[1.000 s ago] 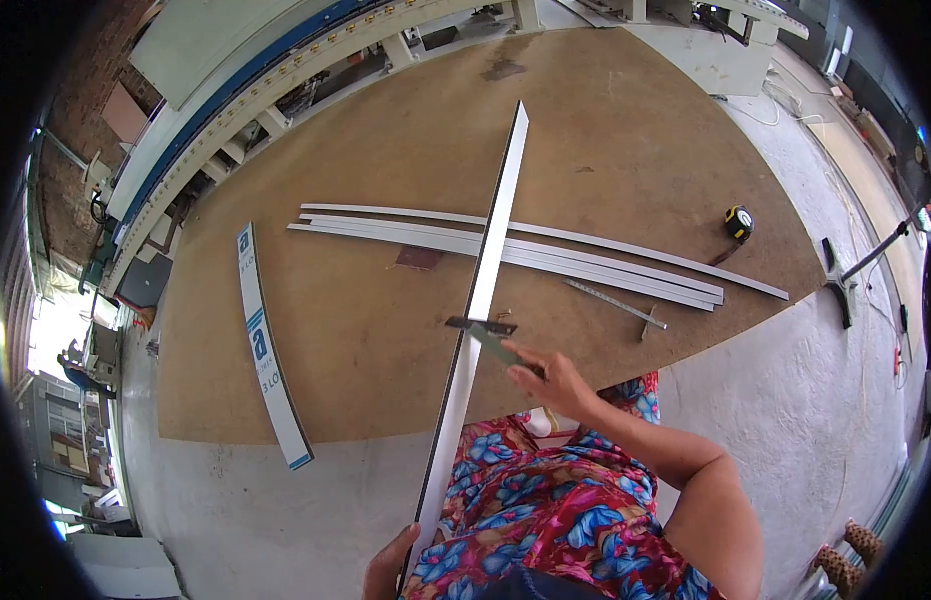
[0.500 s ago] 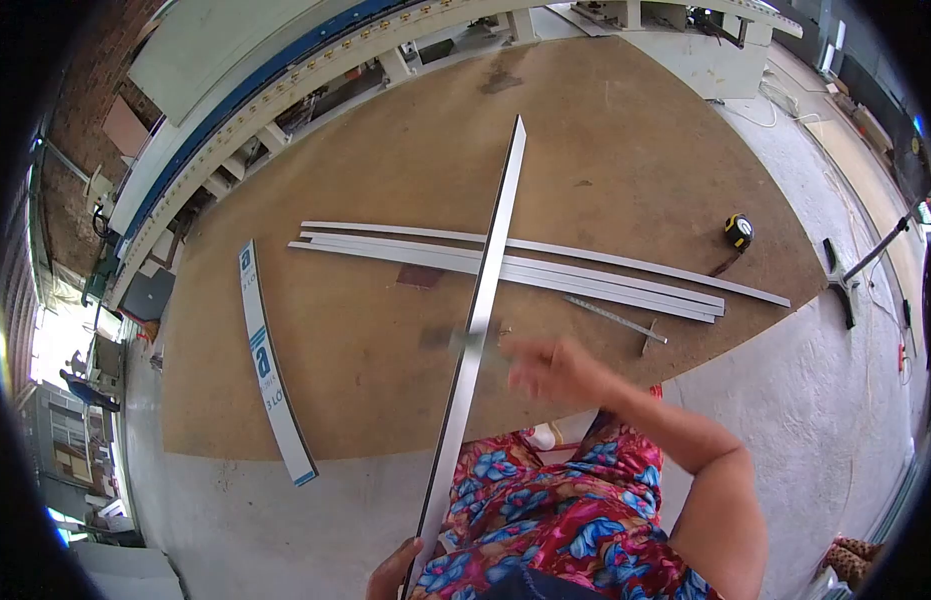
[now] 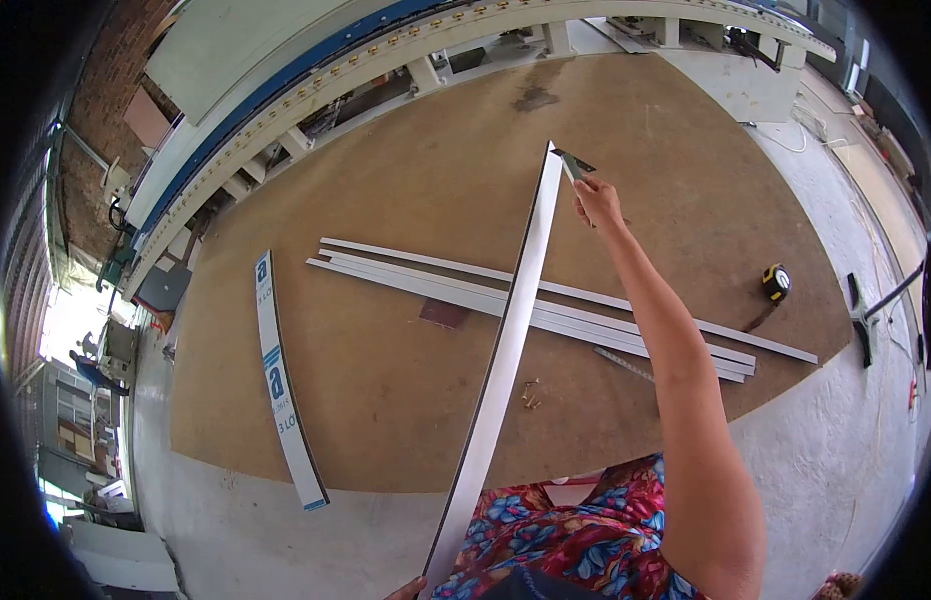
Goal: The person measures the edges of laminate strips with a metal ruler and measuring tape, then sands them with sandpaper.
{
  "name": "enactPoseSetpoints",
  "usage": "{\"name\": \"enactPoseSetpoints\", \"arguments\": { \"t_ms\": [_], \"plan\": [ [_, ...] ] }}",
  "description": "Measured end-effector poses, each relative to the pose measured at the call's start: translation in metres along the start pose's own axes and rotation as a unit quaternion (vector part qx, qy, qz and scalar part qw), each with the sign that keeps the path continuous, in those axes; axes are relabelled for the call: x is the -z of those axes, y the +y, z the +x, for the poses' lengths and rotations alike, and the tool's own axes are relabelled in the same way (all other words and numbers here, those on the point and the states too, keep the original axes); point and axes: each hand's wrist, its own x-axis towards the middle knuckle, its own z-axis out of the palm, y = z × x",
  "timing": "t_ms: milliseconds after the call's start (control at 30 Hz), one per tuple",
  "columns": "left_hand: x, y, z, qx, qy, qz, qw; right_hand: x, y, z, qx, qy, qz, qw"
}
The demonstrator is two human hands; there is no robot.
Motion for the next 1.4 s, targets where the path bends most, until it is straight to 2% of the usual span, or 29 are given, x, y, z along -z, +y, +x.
{"name": "enactPoseSetpoints", "arguments": {
  "t_ms": [300, 500, 600, 667, 700, 767, 833, 900, 1000, 1100, 1200, 1233, 1333, 1400],
  "plan": [
    [0.008, -0.017, 0.014, 0.017, 0.034, 0.022, 0.999, -0.024, 0.024, 0.049, -0.039, -0.025, 0.011, 0.999],
    [0.046, -0.091, 0.04, 0.051, 0.063, 0.073, 0.994, -0.023, 0.047, 0.01, -0.012, -0.081, 0.025, 0.996],
    [-0.002, 0.004, -0.047, 0.032, -0.047, 0.021, 0.998, -0.012, 0.049, -0.033, 0.013, -0.131, 0.017, 0.991],
    [-0.015, 0.037, -0.075, 0.014, -0.095, 0.002, 0.995, -0.006, 0.039, -0.073, -0.033, -0.139, 0.009, 0.99],
    [-0.01, 0.026, -0.052, 0.043, -0.115, -0.015, 0.992, -0.001, 0.035, -0.093, -0.036, -0.155, 0.008, 0.987],
    [0.005, -0.008, 0.017, -0.028, -0.267, 0.063, 0.961, 0.006, 0.038, -0.124, -0.04, -0.182, -0.011, 0.982],
    [0.0, -0.021, 0.026, -0.11, -0.309, 0.074, 0.942, 0.017, 0.044, -0.152, -0.035, -0.201, -0.03, 0.979],
    [-0.018, -0.012, 0.002, -0.191, -0.245, 0.013, 0.95, 0.027, 0.039, -0.182, -0.049, -0.219, -0.022, 0.974],
    [-0.031, -0.035, 0.019, -0.26, -0.213, 0.008, 0.942, 0.046, 0.02, -0.221, -0.079, -0.235, 0.015, 0.969],
    [-0.031, -0.038, 0.021, -0.269, -0.193, -0.019, 0.943, 0.06, 0.01, -0.247, -0.055, -0.218, 0.106, 0.968],
    [-0.031, -0.04, 0.035, -0.372, -0.04, -0.029, 0.927, 0.068, -0.004, -0.274, -0.023, -0.149, 0.143, 0.978],
    [-0.022, 0.004, -0.018, -0.344, 0.008, 0.023, 0.939, 0.07, -0.007, -0.282, -0.024, -0.139, 0.15, 0.979],
    [-0.003, 0.017, 0.008, -0.402, 0.167, 0.017, 0.9, 0.077, -0.004, -0.299, -0.01, -0.131, 0.119, 0.984],
    [0.017, 0.035, 0.037, -0.388, 0.252, 0.056, 0.885, 0.076, 0.0, -0.311, -0.011, -0.134, 0.12, 0.984]
  ]
}}
